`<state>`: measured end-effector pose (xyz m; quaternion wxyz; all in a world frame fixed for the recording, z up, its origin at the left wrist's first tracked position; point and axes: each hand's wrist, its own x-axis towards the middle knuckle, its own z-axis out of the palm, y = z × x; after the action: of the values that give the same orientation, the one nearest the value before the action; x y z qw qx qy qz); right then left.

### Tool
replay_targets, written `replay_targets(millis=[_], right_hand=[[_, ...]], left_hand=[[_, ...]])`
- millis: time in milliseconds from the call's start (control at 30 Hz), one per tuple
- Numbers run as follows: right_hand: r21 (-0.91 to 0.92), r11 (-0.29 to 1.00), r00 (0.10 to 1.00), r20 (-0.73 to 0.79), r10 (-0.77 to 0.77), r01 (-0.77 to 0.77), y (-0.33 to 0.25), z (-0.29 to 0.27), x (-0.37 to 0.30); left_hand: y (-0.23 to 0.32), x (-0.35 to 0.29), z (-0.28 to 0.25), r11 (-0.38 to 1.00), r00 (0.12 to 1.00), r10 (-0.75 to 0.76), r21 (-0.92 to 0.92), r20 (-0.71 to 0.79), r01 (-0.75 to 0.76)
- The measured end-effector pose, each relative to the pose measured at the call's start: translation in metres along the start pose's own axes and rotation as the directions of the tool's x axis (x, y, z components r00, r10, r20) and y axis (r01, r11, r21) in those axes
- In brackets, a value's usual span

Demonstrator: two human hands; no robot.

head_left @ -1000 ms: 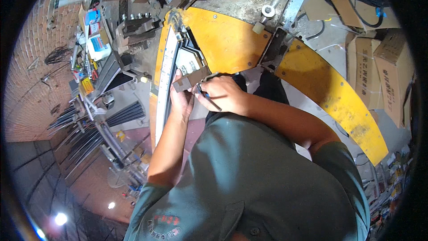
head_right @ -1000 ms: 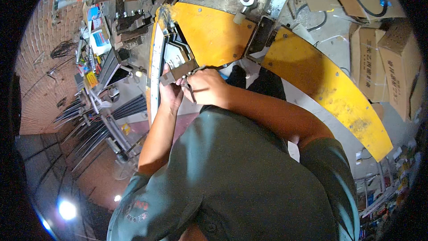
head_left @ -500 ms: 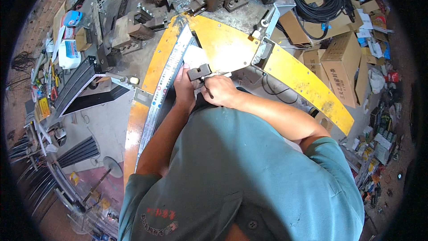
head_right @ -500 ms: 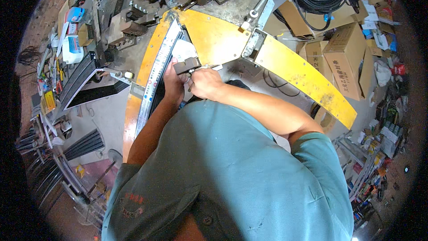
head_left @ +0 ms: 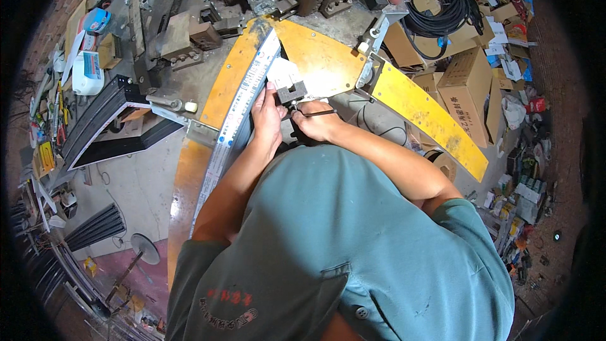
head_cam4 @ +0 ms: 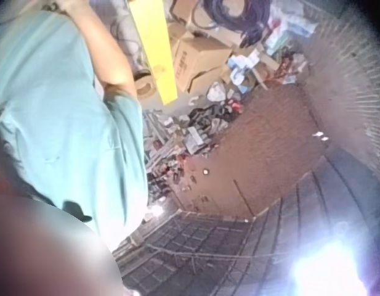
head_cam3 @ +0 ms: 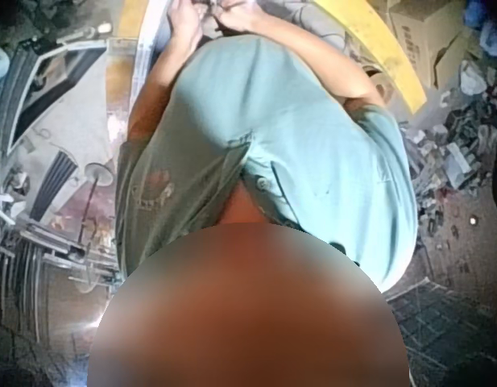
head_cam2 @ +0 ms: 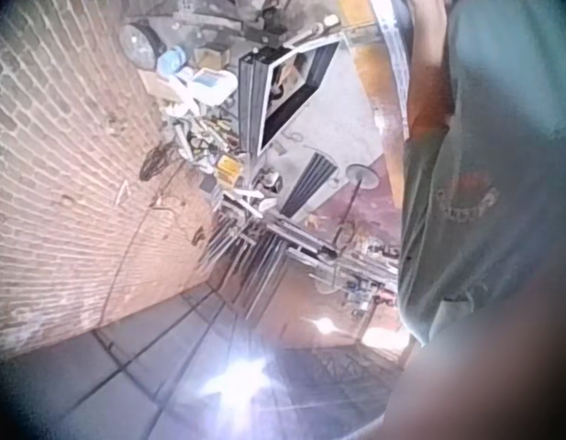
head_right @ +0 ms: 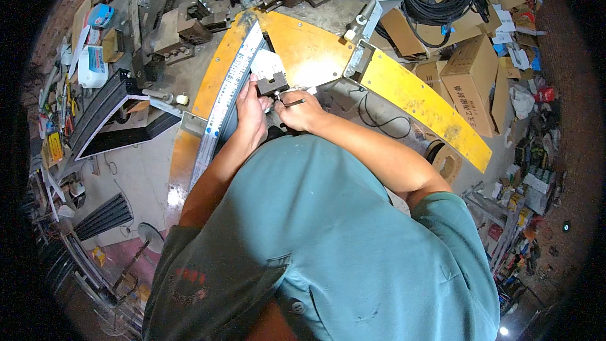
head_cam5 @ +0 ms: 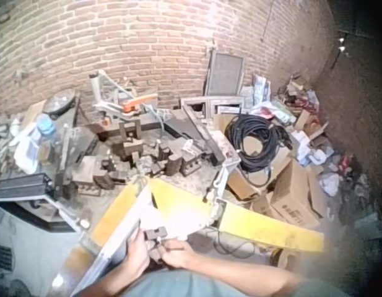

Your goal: The person operates a miter saw to cut a metal profile, then assembles the cut piece with other metal components on the saw table. They use a wrench to tighten bolts and secure the parts together, repeatedly adjusting and checking the alignment of the assembled frame.

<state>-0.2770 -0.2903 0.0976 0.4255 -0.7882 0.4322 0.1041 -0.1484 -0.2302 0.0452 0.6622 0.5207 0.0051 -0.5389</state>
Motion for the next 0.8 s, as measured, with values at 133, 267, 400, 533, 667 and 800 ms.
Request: replay_targets(millis=[133, 267, 400, 533, 667, 800], right_hand=[[-0.024, 0.999, 0.999, 0.003, -0.037, 0.038, 0.004, 0.002, 0.002], [0.132, 0.989, 0.994, 0.077, -0.076, 0.066, 0.019, 0.004, 0.011], [0.414, 0.909, 0.981, 0.158, -0.109, 0.035, 0.037, 0.017, 0.020], [0.795, 0.602, 0.941, 0.259, -0.218, -0.080, 0.046, 0.029, 0.025], [0.773, 0.617, 0.913, 0.346, -0.214, -0.148, 0.047, 0.018, 0.019], [0.706, 0.708, 0.958, 0.200, -0.208, 0.006, 0.056, -0.017, -0.004]], left_hand=[[0.000, 0.001, 0.000, 1.000, 1.000, 0.006, -0.001, -0.010, -0.006], [0.000, 0.001, -0.001, 1.000, 1.000, 0.009, -0.006, 0.010, -0.009], [0.000, 0.001, -0.002, 1.000, 0.998, 0.027, -0.010, 0.054, -0.026], [0.000, 0.001, -0.003, 0.998, 0.999, 0.040, 0.045, 0.036, -0.042], [0.001, -0.001, -0.003, 0.999, 1.000, 0.019, 0.031, -0.014, -0.019], [0.001, -0.002, -0.001, 1.000, 1.000, 0.018, 0.021, 0.005, -0.018]])
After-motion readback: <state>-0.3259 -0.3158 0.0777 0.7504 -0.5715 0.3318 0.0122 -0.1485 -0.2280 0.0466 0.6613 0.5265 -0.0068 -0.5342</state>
